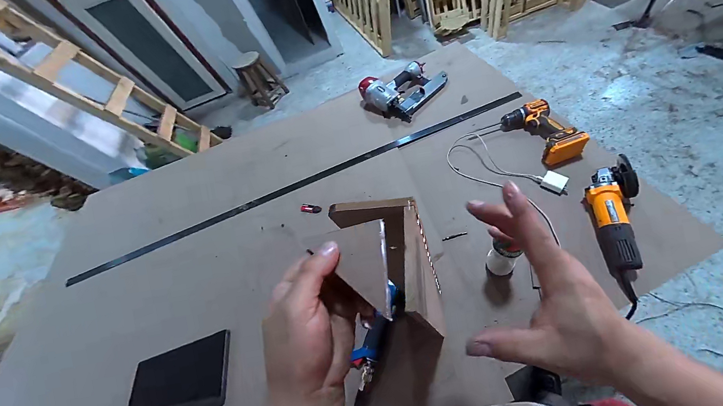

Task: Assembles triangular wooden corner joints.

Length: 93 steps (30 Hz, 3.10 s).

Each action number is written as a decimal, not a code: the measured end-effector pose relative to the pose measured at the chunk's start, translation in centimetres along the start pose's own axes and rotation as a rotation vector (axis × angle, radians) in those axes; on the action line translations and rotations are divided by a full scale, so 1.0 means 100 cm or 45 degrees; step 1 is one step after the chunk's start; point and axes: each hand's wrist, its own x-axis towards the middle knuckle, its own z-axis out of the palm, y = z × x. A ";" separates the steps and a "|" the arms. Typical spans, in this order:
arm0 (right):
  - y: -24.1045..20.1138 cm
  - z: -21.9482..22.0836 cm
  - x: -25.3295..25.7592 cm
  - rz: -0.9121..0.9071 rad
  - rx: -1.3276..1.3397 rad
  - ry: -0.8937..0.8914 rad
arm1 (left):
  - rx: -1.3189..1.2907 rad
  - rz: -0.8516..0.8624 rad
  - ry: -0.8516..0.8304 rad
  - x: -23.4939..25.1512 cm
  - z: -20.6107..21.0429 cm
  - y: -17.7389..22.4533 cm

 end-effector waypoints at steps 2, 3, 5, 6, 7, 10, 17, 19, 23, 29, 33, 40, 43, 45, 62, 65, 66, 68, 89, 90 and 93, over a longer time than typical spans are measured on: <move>-0.004 0.018 0.016 -0.012 0.047 -0.019 | -0.006 -0.022 -0.052 0.005 0.000 -0.002; -0.004 0.025 0.023 -0.020 0.082 -0.020 | -0.001 -0.029 -0.074 0.008 0.000 -0.002; -0.004 0.038 0.032 -0.036 0.153 -0.035 | -0.006 -0.052 -0.106 0.012 0.000 -0.002; -0.004 0.043 0.034 -0.042 0.182 -0.044 | -0.004 -0.062 -0.117 0.014 0.000 -0.003; -0.004 0.046 0.037 -0.058 0.207 -0.051 | 0.000 -0.068 -0.124 0.015 0.001 -0.003; -0.003 0.052 0.041 -0.087 0.237 -0.066 | -0.005 -0.084 -0.154 0.018 0.001 -0.005; 0.000 0.059 0.045 -0.136 0.269 -0.018 | 0.042 -0.037 -0.183 0.021 0.004 -0.004; -0.002 0.060 0.045 -0.137 0.254 -0.010 | 0.051 -0.036 -0.183 0.022 0.006 -0.004; -0.003 0.060 0.045 -0.122 0.257 -0.008 | 0.064 -0.043 -0.179 0.023 0.008 -0.004; -0.004 0.061 0.045 -0.104 0.256 -0.004 | 0.067 -0.040 -0.187 0.023 0.009 -0.004; -0.004 0.061 0.044 -0.087 0.254 -0.001 | 0.086 -0.033 -0.165 0.023 0.011 -0.004; -0.010 0.067 0.037 -0.055 0.165 0.077 | 0.109 0.006 -0.134 0.020 0.014 -0.003; -0.009 0.063 0.033 -0.059 0.141 0.083 | 0.122 0.000 -0.121 0.018 0.015 -0.005; -0.004 0.050 0.038 -0.086 0.223 0.044 | 0.138 -0.034 -0.129 0.017 0.015 -0.006; 0.059 0.051 0.178 -0.017 1.150 -1.054 | 0.200 -0.011 -0.064 -0.012 0.040 -0.007; 0.050 0.040 0.159 0.020 1.037 -0.879 | 0.295 0.077 0.137 -0.025 0.044 -0.011; 0.046 0.036 0.150 0.022 0.989 -0.788 | 0.316 0.113 0.187 -0.029 0.043 -0.014; 0.036 0.029 0.132 0.073 0.846 -0.571 | 0.314 0.179 0.212 -0.035 0.040 -0.018; 0.031 -0.042 0.139 -0.711 -0.043 -0.879 | 0.165 0.312 -0.095 -0.021 0.050 -0.042; 0.032 -0.041 0.139 -0.722 -0.052 -0.889 | 0.166 0.312 -0.079 -0.020 0.049 -0.042; 0.032 -0.035 0.141 -0.759 -0.073 -0.887 | 0.152 0.301 -0.045 -0.014 0.045 -0.041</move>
